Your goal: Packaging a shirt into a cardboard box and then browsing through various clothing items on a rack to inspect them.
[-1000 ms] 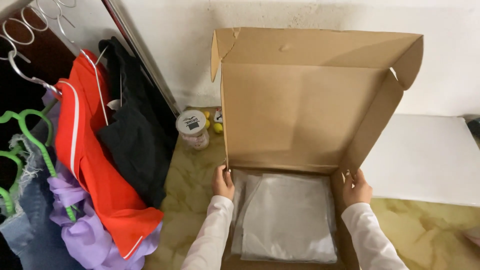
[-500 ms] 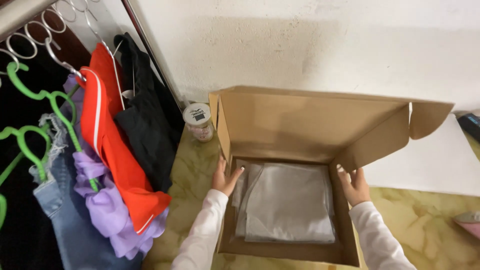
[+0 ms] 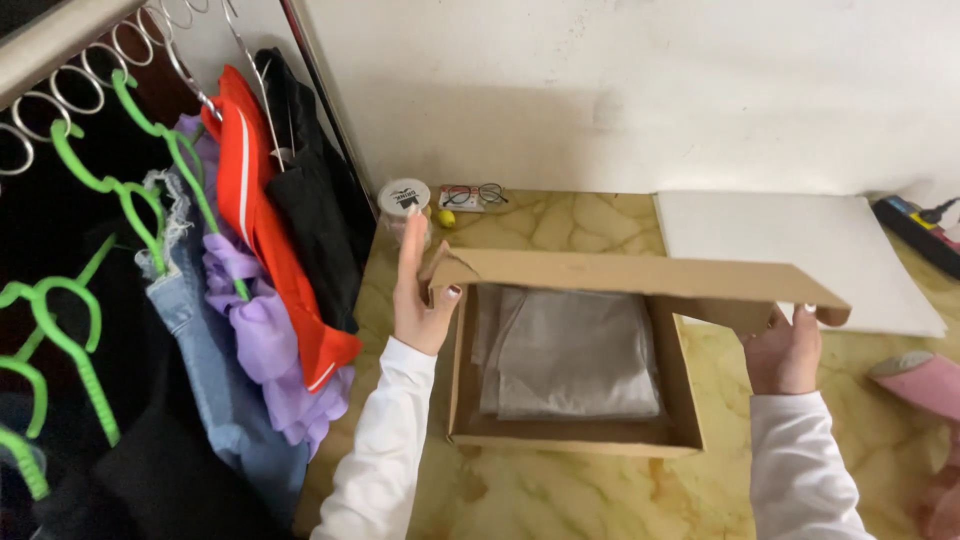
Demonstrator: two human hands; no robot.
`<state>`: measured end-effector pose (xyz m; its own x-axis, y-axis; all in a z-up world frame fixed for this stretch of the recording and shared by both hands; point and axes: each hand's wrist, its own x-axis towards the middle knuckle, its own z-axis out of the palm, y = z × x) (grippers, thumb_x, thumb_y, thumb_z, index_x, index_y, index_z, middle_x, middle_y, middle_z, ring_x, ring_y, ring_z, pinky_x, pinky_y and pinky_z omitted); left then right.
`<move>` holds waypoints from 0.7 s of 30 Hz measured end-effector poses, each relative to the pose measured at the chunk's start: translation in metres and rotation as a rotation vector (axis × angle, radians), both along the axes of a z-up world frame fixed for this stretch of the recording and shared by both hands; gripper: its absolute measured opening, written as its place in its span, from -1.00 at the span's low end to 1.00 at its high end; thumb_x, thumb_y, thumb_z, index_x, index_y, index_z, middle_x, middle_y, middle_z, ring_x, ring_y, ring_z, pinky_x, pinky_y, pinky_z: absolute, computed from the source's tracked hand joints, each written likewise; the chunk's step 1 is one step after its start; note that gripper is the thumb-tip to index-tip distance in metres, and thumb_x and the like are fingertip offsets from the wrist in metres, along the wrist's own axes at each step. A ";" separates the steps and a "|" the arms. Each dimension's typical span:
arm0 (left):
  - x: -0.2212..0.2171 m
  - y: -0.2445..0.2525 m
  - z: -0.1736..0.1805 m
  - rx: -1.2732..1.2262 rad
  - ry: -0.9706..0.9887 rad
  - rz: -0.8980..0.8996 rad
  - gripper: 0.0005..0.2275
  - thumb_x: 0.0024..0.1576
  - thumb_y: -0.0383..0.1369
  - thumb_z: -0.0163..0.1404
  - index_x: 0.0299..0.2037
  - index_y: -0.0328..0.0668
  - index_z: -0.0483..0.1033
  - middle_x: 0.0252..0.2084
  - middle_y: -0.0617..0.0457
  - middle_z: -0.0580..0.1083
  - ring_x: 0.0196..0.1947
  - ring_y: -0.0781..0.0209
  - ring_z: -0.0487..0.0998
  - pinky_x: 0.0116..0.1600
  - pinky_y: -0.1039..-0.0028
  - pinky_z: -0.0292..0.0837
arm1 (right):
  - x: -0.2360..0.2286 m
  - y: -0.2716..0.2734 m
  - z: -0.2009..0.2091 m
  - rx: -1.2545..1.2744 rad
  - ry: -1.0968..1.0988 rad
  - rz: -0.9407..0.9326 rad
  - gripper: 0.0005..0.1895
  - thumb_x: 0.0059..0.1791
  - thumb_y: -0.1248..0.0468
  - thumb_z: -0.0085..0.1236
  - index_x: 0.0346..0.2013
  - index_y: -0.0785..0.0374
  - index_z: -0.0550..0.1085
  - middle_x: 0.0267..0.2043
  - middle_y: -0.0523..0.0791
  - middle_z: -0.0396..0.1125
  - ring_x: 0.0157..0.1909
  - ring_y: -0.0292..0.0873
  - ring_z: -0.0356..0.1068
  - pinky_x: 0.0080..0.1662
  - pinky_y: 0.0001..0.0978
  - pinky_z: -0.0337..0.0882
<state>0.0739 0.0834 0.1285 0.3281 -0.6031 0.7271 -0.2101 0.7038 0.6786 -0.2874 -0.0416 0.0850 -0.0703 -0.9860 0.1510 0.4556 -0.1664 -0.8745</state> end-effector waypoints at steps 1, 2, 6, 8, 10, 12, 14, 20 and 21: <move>-0.003 0.009 -0.001 0.002 0.001 -0.005 -0.29 0.03 -0.01 -0.08 0.25 -0.25 -0.14 0.33 -0.06 -0.14 0.35 0.10 -0.14 0.29 0.26 0.10 | 0.000 0.012 0.003 0.002 0.001 -0.005 -0.47 -0.10 0.01 -0.19 0.13 0.06 0.10 0.10 -0.06 0.06 0.09 -0.19 0.10 0.01 -0.13 0.28; -0.006 0.018 -0.003 0.036 -0.036 0.020 -0.42 0.05 -0.12 -0.10 0.19 -0.28 -0.01 0.28 -0.10 -0.02 0.32 0.10 -0.07 0.29 0.28 0.09 | 0.001 0.023 0.005 0.137 -0.001 -0.036 -0.51 -0.15 0.00 -0.17 0.07 -0.07 0.16 0.08 -0.19 0.11 0.12 -0.26 0.13 0.04 -0.24 0.28; -0.016 0.054 -0.004 0.201 -0.119 0.108 -0.61 0.01 -0.18 -0.13 0.01 -0.19 0.32 0.21 -0.27 0.13 0.24 0.05 0.13 0.18 0.41 0.13 | -0.001 0.075 0.014 0.231 0.141 -0.057 -0.53 -0.10 0.07 -0.22 0.06 0.12 0.10 0.09 -0.07 0.06 0.18 -0.06 0.07 0.02 0.10 0.25; -0.017 0.060 -0.021 0.179 -0.125 0.104 -0.64 0.02 -0.13 -0.14 -0.09 -0.21 0.38 0.16 -0.29 0.18 0.20 0.04 0.19 0.19 0.38 0.13 | -0.009 0.085 0.006 0.205 0.250 -0.103 -0.37 -0.15 0.12 -0.15 0.15 0.14 -0.08 0.18 -0.05 -0.04 0.22 -0.06 0.01 0.03 0.08 0.16; -0.018 0.069 -0.035 0.158 -0.133 0.098 -0.63 0.03 -0.07 -0.15 -0.19 -0.22 0.44 0.11 -0.31 0.24 0.16 0.02 0.25 0.21 0.34 0.14 | -0.019 0.095 -0.002 0.179 0.358 -0.151 -0.16 -0.20 0.17 -0.07 0.24 0.16 -0.27 0.28 -0.03 -0.14 0.25 -0.06 -0.05 0.05 0.07 0.06; -0.020 0.081 -0.044 0.285 -0.129 0.047 -0.75 -0.04 -0.34 -0.13 -0.17 -0.17 0.43 0.16 -0.25 0.19 0.20 0.04 0.19 0.20 0.39 0.10 | -0.032 0.103 -0.008 -0.056 0.600 -0.184 -0.38 -0.18 0.28 -0.11 0.19 0.16 0.09 0.20 0.18 0.00 0.27 -0.04 -0.02 -0.01 -0.23 0.18; -0.022 0.090 -0.054 0.333 -0.128 0.040 -0.78 -0.03 -0.35 -0.14 -0.20 -0.15 0.44 0.17 -0.25 0.19 0.19 0.06 0.21 0.20 0.41 0.09 | -0.047 0.104 -0.014 -0.190 0.712 -0.155 -0.52 -0.15 0.34 -0.13 0.09 0.23 0.20 0.17 0.14 0.07 0.27 -0.06 0.02 0.07 -0.28 0.14; -0.030 0.102 -0.093 0.682 -0.115 0.185 -0.77 0.00 -0.15 -0.14 -0.51 -0.09 0.43 0.14 -0.08 0.26 -0.11 0.24 0.34 -0.14 0.57 0.21 | -0.067 0.094 -0.034 -0.287 0.886 0.098 -0.69 -0.25 0.43 -0.28 -0.36 0.32 0.45 0.05 0.07 0.25 0.20 -0.11 0.17 0.16 -0.32 0.15; -0.030 0.102 -0.097 0.754 -0.172 0.292 -0.69 -0.01 -0.10 -0.13 -0.64 -0.15 0.36 0.10 -0.02 0.32 -0.40 0.32 0.44 -0.27 0.60 0.19 | -0.070 0.088 -0.046 -0.234 0.862 0.134 -0.71 -0.24 0.44 -0.29 -0.44 0.35 0.46 0.02 0.08 0.26 0.17 -0.10 0.19 0.15 -0.29 0.14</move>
<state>0.0442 0.1849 0.0311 0.4681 -0.8569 0.2157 -0.4576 -0.0263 0.8888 -0.3571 0.0461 0.0394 0.2730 -0.9154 0.2958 -0.3139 -0.3755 -0.8721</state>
